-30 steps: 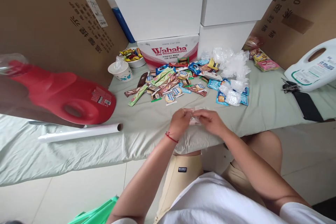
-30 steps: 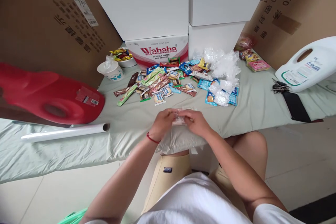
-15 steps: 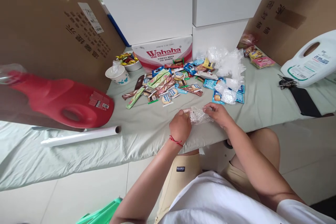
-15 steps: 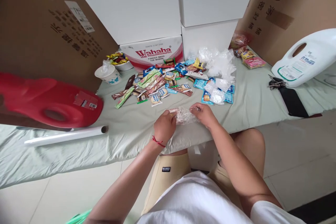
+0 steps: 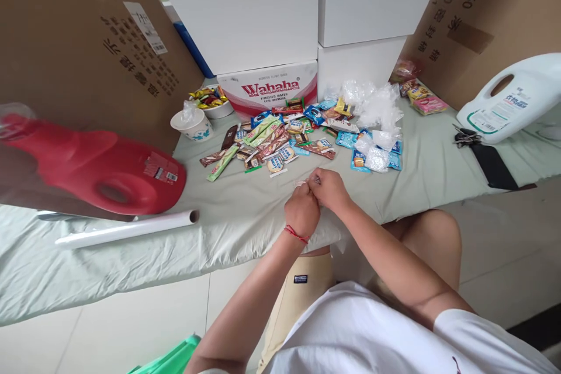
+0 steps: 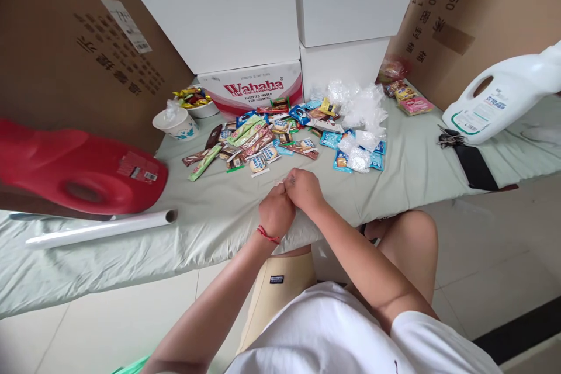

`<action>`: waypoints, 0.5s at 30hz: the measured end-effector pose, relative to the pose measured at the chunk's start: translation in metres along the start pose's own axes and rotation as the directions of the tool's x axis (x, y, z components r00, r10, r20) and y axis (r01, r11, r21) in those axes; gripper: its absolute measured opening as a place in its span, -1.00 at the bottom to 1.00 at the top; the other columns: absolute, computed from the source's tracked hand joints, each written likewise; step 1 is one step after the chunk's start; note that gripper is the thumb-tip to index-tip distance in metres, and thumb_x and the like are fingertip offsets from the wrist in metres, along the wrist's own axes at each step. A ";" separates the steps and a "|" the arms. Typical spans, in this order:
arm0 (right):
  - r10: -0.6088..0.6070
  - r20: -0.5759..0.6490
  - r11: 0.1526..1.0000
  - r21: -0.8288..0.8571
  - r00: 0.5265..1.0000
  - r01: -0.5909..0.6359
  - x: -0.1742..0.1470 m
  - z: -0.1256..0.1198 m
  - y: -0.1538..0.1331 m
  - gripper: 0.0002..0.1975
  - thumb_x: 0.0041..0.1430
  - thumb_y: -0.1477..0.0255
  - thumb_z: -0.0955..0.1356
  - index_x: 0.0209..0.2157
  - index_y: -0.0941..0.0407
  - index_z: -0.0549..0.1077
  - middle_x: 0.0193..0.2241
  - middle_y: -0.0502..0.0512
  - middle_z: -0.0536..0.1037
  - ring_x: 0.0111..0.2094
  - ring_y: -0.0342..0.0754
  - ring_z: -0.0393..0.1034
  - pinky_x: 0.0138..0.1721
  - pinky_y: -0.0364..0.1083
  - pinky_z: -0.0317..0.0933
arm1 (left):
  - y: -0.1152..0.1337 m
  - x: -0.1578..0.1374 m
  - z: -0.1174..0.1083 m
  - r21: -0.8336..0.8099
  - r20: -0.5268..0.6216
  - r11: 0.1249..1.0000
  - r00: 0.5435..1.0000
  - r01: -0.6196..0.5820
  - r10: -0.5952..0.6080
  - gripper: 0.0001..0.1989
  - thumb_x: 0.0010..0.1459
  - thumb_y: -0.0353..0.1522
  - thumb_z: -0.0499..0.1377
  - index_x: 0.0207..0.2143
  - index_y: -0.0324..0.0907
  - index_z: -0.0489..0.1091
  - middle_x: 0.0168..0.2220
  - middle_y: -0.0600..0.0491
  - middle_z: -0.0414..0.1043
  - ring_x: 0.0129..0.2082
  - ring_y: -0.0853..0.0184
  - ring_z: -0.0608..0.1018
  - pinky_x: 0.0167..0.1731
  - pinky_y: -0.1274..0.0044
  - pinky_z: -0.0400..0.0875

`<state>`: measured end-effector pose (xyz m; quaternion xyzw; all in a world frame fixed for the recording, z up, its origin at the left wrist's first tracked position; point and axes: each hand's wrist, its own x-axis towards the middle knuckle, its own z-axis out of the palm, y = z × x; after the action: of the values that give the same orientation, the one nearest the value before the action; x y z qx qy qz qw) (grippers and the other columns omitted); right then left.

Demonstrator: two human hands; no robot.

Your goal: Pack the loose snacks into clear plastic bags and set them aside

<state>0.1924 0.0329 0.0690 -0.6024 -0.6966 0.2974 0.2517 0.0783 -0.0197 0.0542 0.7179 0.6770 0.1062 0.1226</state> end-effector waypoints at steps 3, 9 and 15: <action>-0.013 0.072 0.996 -0.088 0.997 0.019 -0.004 0.011 -0.011 -0.74 0.41 0.35 0.30 -0.26 0.12 0.60 -0.35 0.11 0.57 -0.27 -0.02 0.45 -0.22 -0.11 0.20 | -0.023 -0.001 -0.006 -0.257 0.025 0.962 0.995 -0.090 0.099 -0.74 0.26 -0.45 0.11 -0.12 -0.22 0.57 -0.12 -0.15 0.58 -0.07 0.13 0.59 -0.11 0.42 0.45; -0.217 0.043 0.925 -0.311 0.975 0.220 -0.038 0.025 -0.007 -0.58 0.42 0.16 0.33 0.08 0.18 0.52 -0.03 0.32 0.47 0.01 0.18 0.34 0.00 0.04 0.30 | -0.077 -0.007 -0.005 -0.898 -0.023 0.405 0.901 0.171 -0.433 -0.71 0.19 -0.26 0.12 -0.15 -0.18 0.54 -0.24 -0.03 0.59 -0.30 0.29 0.56 -0.32 0.49 0.43; -0.231 -0.010 0.853 -0.484 0.973 0.198 -0.057 0.045 -0.010 -0.35 0.29 0.21 0.44 0.30 0.20 0.31 0.18 0.42 0.39 0.08 0.29 0.24 0.05 0.19 0.28 | -0.051 -0.012 -0.005 -0.957 0.151 0.201 0.953 0.207 -0.263 -0.55 0.30 -0.02 0.10 -0.11 -0.18 0.54 -0.04 -0.16 0.62 -0.03 0.15 0.63 -0.03 0.34 0.54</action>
<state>0.1620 -0.0294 0.0456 -0.5741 -0.8023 0.0653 0.1497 0.0278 -0.0286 0.0432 0.3757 0.5711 0.4955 0.5360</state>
